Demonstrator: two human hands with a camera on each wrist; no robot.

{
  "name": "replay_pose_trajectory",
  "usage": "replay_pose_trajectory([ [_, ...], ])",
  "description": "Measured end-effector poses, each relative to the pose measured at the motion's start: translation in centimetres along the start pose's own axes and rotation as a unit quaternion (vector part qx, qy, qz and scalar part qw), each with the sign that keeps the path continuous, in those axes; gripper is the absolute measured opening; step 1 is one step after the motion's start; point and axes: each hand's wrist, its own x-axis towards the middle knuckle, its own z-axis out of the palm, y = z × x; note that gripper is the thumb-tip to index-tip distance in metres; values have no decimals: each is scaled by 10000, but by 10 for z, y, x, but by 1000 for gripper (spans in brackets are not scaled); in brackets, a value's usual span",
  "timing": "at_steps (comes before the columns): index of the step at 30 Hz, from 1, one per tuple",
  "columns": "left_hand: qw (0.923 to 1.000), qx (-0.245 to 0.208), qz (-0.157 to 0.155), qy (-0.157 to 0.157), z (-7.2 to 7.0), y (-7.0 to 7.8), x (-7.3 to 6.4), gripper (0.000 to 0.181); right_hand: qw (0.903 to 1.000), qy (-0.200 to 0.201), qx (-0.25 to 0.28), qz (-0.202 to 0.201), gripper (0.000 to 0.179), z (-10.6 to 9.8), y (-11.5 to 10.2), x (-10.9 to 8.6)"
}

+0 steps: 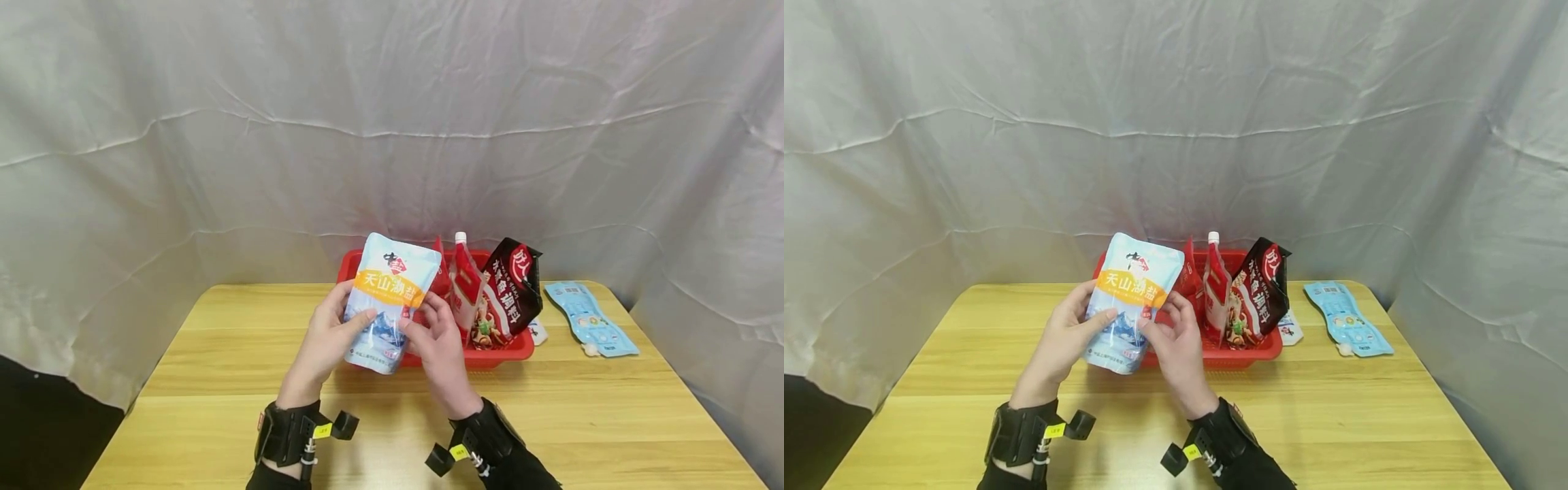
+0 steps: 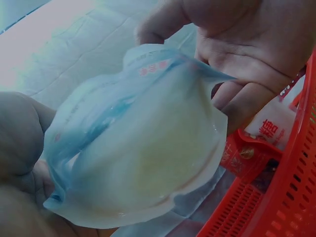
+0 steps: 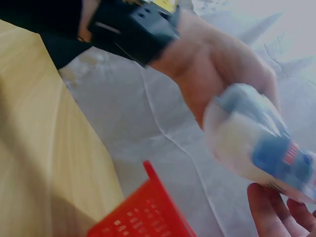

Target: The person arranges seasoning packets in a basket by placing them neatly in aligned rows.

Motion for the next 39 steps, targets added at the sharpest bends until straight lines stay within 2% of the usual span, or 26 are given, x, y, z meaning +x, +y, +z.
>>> replay_pose_trajectory([
  [5,10000,55,21,-46,-7,2,-1,53,10000,-41,-77,-10,61,-11,-8,6],
  [10,9994,260,100,-221,-15,3,-3,50,9990,-382,-205,-72,56,-24,-18,10],
  [15,9974,470,215,-501,-23,4,-6,48,9961,-644,-591,117,50,-36,-28,12],
  [19,9938,605,274,-896,-25,4,-8,46,9893,-773,-1170,406,47,-44,-34,13],
  [24,9869,672,270,-1444,-26,3,-10,46,9730,-940,-1950,802,46,-49,-38,14],
  [31,9806,836,192,-1763,-26,2,-9,46,9578,-1423,-2284,1009,48,-53,-39,17],
  [34,9788,855,200,-1851,-27,1,-9,45,9560,-1453,-2354,973,46,-52,-39,16],
  [39,9783,846,225,-1878,-27,-2,-8,46,9601,-1292,-2334,844,45,-49,-39,12],
])
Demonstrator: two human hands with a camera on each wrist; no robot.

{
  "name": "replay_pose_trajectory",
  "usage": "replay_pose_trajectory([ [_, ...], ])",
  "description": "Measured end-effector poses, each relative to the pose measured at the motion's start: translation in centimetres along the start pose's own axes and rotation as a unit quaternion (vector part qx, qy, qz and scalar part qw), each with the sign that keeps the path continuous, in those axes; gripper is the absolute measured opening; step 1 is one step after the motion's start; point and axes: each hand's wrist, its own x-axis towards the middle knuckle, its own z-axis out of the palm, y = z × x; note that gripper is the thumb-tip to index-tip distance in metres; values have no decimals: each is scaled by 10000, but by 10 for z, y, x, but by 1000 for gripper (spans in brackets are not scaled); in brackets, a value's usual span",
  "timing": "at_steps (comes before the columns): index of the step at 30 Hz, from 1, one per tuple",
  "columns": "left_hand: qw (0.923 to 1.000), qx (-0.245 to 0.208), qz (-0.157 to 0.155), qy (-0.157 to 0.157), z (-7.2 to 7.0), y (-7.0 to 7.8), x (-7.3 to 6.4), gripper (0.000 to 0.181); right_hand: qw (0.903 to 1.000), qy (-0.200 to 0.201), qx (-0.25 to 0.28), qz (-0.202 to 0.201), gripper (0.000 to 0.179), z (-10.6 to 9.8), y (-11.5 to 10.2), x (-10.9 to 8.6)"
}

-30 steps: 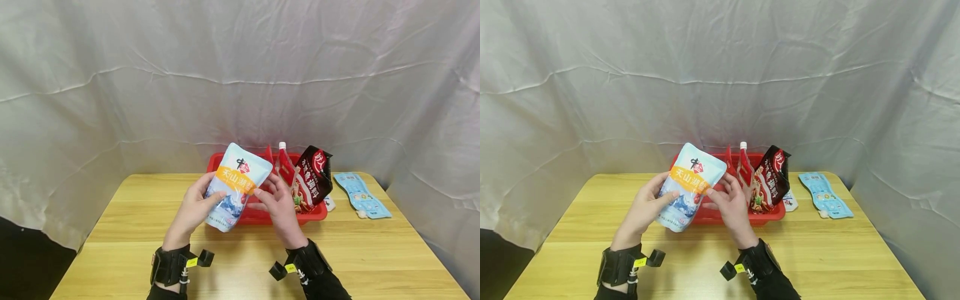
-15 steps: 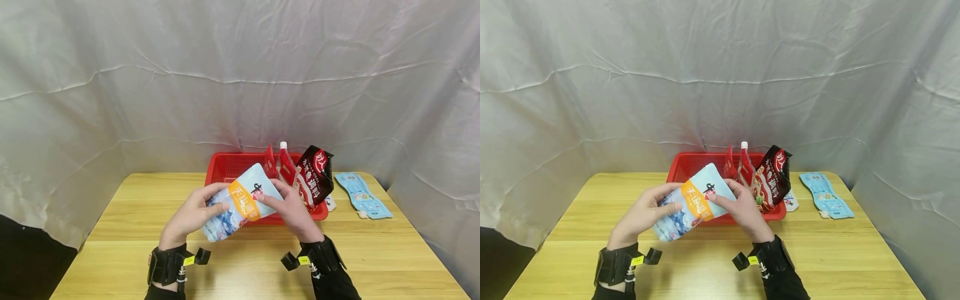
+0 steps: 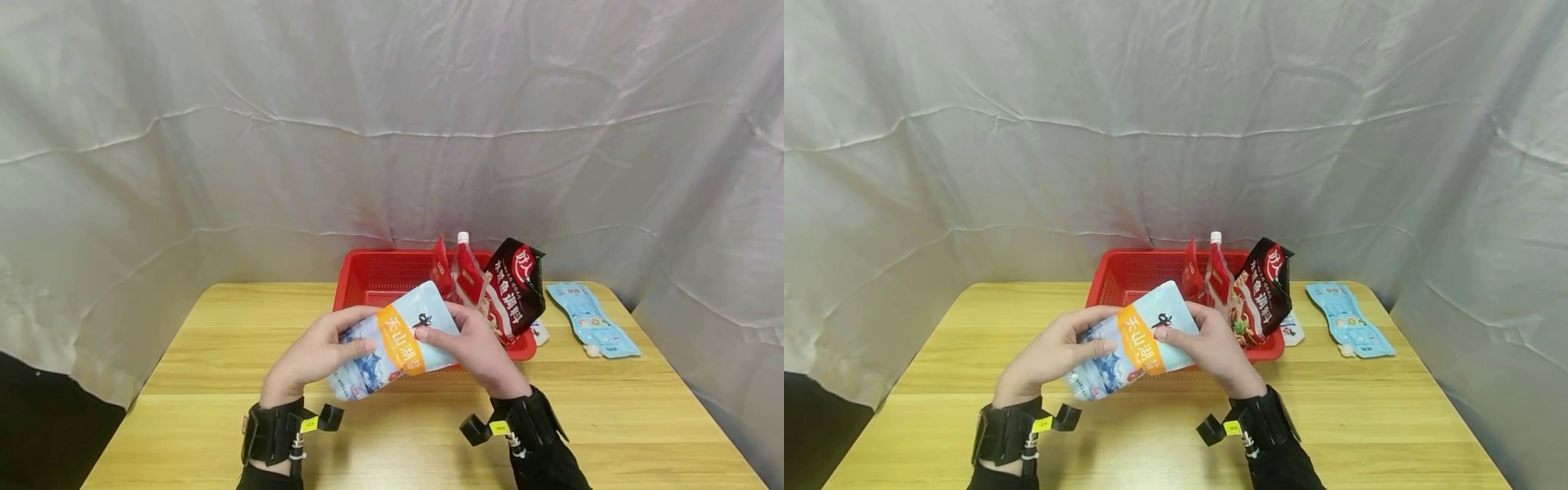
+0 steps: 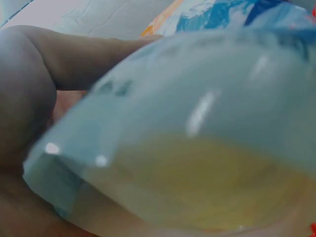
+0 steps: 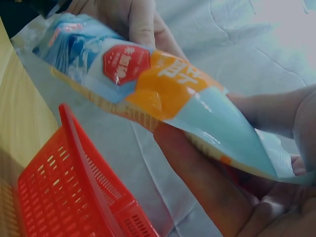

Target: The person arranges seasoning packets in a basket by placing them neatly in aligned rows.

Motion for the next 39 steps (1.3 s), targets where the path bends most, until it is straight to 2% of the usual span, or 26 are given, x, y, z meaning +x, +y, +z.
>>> replay_pose_trajectory([
  [5,9994,-80,166,302,-1,-3,3,46,9992,333,192,-99,45,1,-3,-2],
  [11,9934,-383,171,1069,-2,-8,6,35,9953,922,268,-128,47,1,-10,-7],
  [14,9858,-376,104,1636,-3,-11,8,28,9928,1146,250,-248,45,0,-16,-6],
  [18,9700,-593,103,2356,-4,-13,10,24,9899,1354,52,-416,44,-2,-25,0],
  [23,9526,-894,97,2907,-4,-16,13,24,9873,1446,-128,-641,40,0,-38,12],
  [27,9460,-829,-64,3133,-5,-22,16,25,9863,1464,-360,-670,36,3,-47,20],
  [29,9448,-711,-153,3195,-5,-26,18,27,9846,1486,-654,-651,33,5,-52,23],
  [31,9444,-500,-299,3236,-6,-30,20,29,9787,1580,-1106,-700,29,6,-56,28],
  [35,9438,382,-831,3177,-7,-38,23,38,9577,1813,-2007,-978,20,9,-62,39],
  [39,9407,1148,-1526,2804,-8,-46,24,51,9298,1994,-2814,-1285,18,11,-63,53],
])
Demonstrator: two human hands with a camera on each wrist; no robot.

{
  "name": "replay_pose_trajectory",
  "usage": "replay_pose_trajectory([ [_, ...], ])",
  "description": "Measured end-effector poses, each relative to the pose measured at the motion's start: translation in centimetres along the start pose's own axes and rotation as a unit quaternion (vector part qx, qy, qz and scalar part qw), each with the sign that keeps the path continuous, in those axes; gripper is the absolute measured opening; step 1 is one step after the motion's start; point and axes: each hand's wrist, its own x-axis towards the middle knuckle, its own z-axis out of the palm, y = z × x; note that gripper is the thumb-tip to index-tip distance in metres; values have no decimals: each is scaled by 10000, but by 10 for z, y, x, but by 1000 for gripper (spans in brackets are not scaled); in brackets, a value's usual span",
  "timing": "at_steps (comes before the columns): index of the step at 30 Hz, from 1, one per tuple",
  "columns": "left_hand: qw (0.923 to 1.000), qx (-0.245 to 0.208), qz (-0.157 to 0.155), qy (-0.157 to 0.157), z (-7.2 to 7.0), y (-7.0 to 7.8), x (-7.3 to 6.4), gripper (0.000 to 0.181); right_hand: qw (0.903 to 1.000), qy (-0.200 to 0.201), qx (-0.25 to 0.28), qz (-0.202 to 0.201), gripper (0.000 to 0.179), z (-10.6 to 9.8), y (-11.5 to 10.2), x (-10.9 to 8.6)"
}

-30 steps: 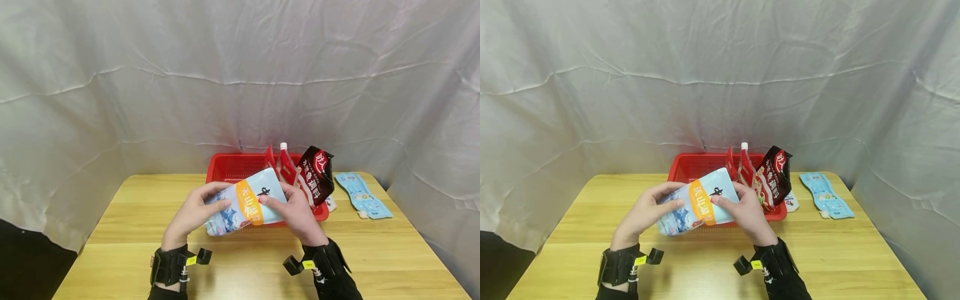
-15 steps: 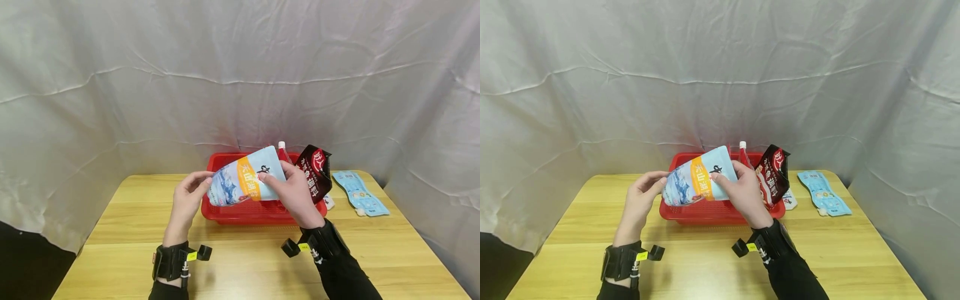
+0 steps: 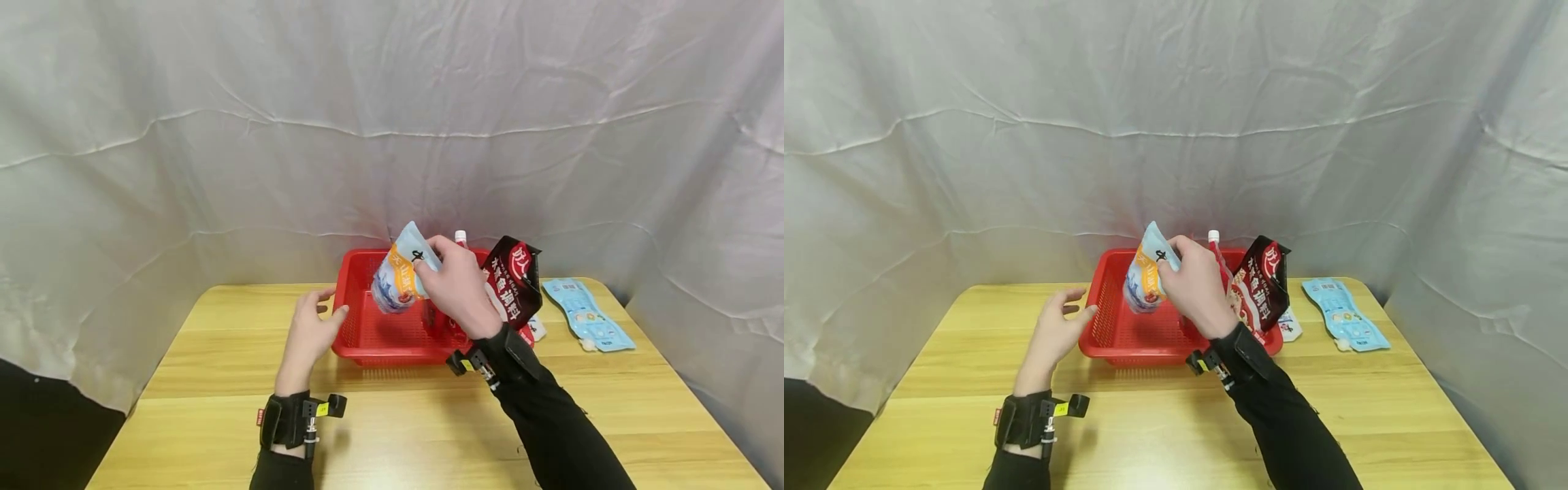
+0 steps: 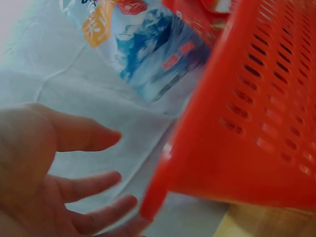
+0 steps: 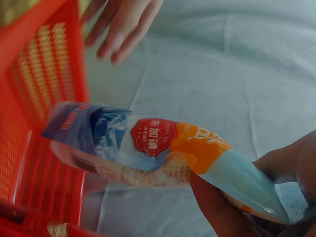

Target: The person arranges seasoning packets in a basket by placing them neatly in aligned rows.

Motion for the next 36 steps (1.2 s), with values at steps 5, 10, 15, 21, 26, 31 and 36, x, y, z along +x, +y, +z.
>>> replay_pose_trajectory([
  [5,9983,159,-258,-491,5,-7,4,57,9978,-89,-527,-383,17,11,4,11],
  [10,9971,228,-215,-696,8,-10,4,59,9916,-268,-1143,-550,15,25,9,19],
  [15,9966,334,-166,-740,8,-10,3,59,9829,-610,-1721,-249,21,37,13,24],
  [21,9966,211,-211,-765,7,-12,3,60,9737,-889,-2097,37,35,48,14,24],
  [26,9968,214,-178,-752,6,-11,3,61,9675,-669,-2432,-187,37,55,20,23],
  [31,9969,273,-160,-727,6,-11,3,61,9624,-666,-2595,-460,23,62,26,24],
  [36,9965,328,-197,-743,6,-11,3,62,9520,-796,-2911,-516,16,66,29,25],
])
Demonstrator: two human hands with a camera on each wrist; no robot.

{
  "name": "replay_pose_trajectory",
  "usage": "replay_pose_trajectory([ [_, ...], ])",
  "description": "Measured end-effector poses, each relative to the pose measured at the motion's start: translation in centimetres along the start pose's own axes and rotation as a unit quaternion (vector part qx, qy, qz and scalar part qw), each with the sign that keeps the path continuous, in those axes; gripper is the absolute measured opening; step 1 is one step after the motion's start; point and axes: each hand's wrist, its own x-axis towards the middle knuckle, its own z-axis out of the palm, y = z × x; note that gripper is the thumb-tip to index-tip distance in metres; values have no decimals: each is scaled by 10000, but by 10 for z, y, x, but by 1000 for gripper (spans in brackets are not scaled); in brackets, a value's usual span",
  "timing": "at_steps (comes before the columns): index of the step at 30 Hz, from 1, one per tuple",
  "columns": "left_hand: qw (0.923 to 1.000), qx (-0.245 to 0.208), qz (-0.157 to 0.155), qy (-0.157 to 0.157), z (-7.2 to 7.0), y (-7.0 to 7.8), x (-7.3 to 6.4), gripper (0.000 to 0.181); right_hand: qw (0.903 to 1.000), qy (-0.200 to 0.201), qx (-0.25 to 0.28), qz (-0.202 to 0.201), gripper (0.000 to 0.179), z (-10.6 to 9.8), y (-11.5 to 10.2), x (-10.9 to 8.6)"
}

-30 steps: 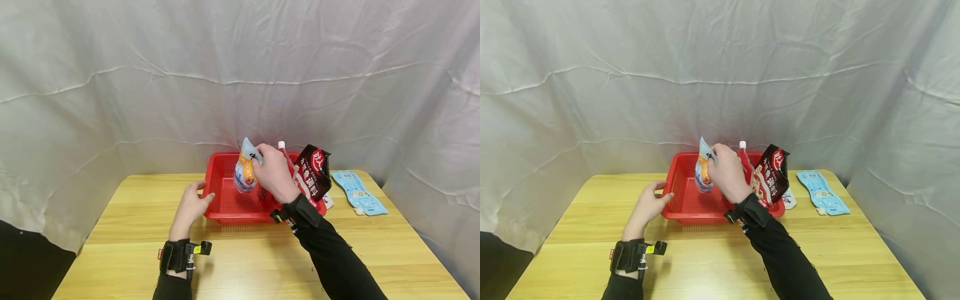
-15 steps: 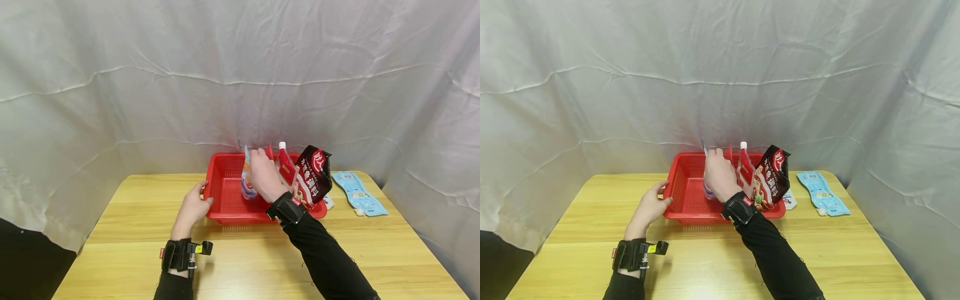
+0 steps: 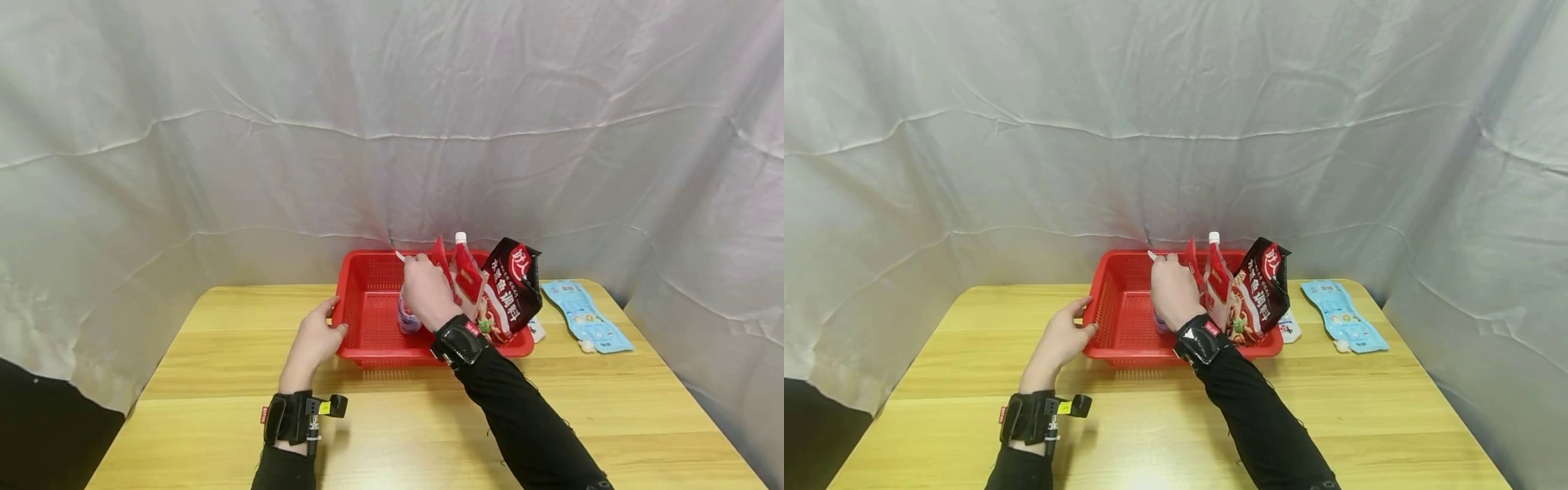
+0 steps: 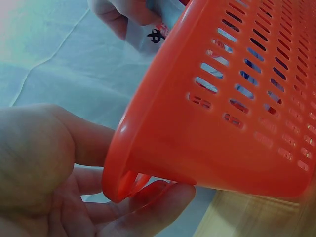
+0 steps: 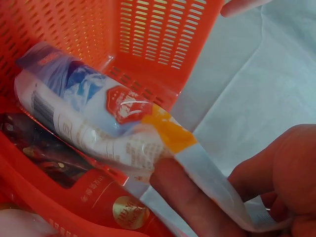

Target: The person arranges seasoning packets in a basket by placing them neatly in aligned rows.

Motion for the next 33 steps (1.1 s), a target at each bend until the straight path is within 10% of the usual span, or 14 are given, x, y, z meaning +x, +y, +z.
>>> replay_pose_trajectory([
  [16,10000,82,21,-18,-1,3,-1,62,9980,-579,199,183,19,-6,3,4],
  [33,9999,-70,-56,-126,0,2,0,63,9964,184,817,155,29,-47,-2,-24],
])
